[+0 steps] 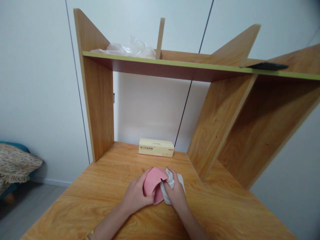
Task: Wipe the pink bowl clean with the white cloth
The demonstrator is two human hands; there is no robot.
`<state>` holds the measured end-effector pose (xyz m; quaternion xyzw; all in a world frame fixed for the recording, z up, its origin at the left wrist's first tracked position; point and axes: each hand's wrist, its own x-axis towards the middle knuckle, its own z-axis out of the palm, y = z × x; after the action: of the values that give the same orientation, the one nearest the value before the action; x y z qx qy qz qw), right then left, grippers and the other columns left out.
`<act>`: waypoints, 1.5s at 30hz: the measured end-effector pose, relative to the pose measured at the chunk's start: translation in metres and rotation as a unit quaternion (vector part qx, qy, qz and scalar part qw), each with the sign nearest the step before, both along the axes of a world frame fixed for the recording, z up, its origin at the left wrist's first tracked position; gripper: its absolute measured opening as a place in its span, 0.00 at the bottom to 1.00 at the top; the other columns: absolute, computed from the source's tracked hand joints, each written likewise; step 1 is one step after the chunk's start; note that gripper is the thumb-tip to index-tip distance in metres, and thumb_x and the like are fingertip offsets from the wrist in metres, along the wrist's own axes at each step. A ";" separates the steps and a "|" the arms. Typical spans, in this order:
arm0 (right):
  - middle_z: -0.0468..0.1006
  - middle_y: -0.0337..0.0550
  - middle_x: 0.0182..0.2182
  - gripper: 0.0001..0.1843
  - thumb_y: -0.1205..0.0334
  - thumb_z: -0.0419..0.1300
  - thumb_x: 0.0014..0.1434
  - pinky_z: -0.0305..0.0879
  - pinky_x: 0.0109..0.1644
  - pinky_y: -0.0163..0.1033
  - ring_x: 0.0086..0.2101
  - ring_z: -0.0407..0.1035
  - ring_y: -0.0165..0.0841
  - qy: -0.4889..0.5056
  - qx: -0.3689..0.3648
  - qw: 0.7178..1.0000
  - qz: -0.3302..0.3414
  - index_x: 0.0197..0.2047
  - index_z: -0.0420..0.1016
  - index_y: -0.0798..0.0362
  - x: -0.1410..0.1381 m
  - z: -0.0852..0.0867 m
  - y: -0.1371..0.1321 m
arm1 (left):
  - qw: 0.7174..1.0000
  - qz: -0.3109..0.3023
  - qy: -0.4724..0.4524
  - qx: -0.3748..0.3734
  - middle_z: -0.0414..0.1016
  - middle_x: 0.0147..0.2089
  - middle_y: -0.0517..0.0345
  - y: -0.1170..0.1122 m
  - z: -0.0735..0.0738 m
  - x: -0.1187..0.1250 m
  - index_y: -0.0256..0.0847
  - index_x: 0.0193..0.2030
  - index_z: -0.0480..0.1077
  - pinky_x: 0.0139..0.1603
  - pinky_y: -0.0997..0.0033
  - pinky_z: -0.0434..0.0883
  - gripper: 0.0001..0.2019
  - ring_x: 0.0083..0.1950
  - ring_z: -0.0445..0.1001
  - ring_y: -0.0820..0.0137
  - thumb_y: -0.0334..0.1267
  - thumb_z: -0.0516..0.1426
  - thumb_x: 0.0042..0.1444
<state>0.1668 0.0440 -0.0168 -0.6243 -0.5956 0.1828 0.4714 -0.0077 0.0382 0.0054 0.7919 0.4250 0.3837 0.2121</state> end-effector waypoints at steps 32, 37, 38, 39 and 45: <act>0.73 0.50 0.43 0.31 0.54 0.49 0.54 0.64 0.42 0.36 0.41 0.70 0.36 0.031 0.025 0.998 -0.047 0.60 0.52 0.57 -0.009 0.003 -0.001 | 0.995 0.005 -0.071 -0.067 0.67 0.53 0.47 -0.001 -0.006 0.006 0.38 0.60 0.48 0.49 0.63 0.66 0.36 0.50 0.68 0.62 0.41 0.58 0.45; 0.77 0.47 0.35 0.31 0.55 0.51 0.53 0.63 0.34 0.38 0.34 0.72 0.39 -0.119 -0.022 0.988 -0.098 0.60 0.52 0.52 -0.004 0.016 -0.007 | 0.997 0.036 -0.054 -0.049 0.69 0.51 0.48 0.002 -0.004 0.003 0.38 0.58 0.54 0.48 0.64 0.67 0.32 0.47 0.70 0.62 0.37 0.57 0.44; 0.77 0.47 0.35 0.31 0.56 0.52 0.54 0.63 0.34 0.38 0.33 0.72 0.40 -0.145 -0.024 0.984 -0.101 0.60 0.52 0.52 -0.003 0.017 -0.008 | 0.997 0.039 -0.046 -0.050 0.69 0.50 0.49 0.003 -0.004 0.002 0.38 0.58 0.54 0.47 0.65 0.67 0.32 0.46 0.71 0.62 0.37 0.56 0.44; 0.77 0.47 0.36 0.32 0.56 0.52 0.54 0.63 0.34 0.38 0.34 0.72 0.40 -0.164 -0.023 0.981 -0.101 0.61 0.51 0.51 -0.002 0.018 -0.009 | 0.997 0.043 -0.038 -0.049 0.70 0.49 0.49 0.003 -0.003 0.002 0.38 0.57 0.55 0.47 0.65 0.67 0.31 0.45 0.71 0.62 0.37 0.56 0.44; 0.77 0.49 0.37 0.32 0.57 0.52 0.53 0.63 0.35 0.38 0.36 0.72 0.41 -0.153 -0.046 0.984 -0.075 0.60 0.52 0.52 -0.002 0.014 -0.008 | 0.999 0.030 0.000 -0.020 0.71 0.49 0.50 -0.001 -0.001 0.002 0.39 0.58 0.56 0.46 0.66 0.67 0.33 0.45 0.71 0.62 0.39 0.57 0.43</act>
<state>0.1647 0.0364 -0.0026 -0.7090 -0.6030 0.0759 0.3576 -0.0055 0.0371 0.0048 0.7743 0.4562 0.3816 0.2160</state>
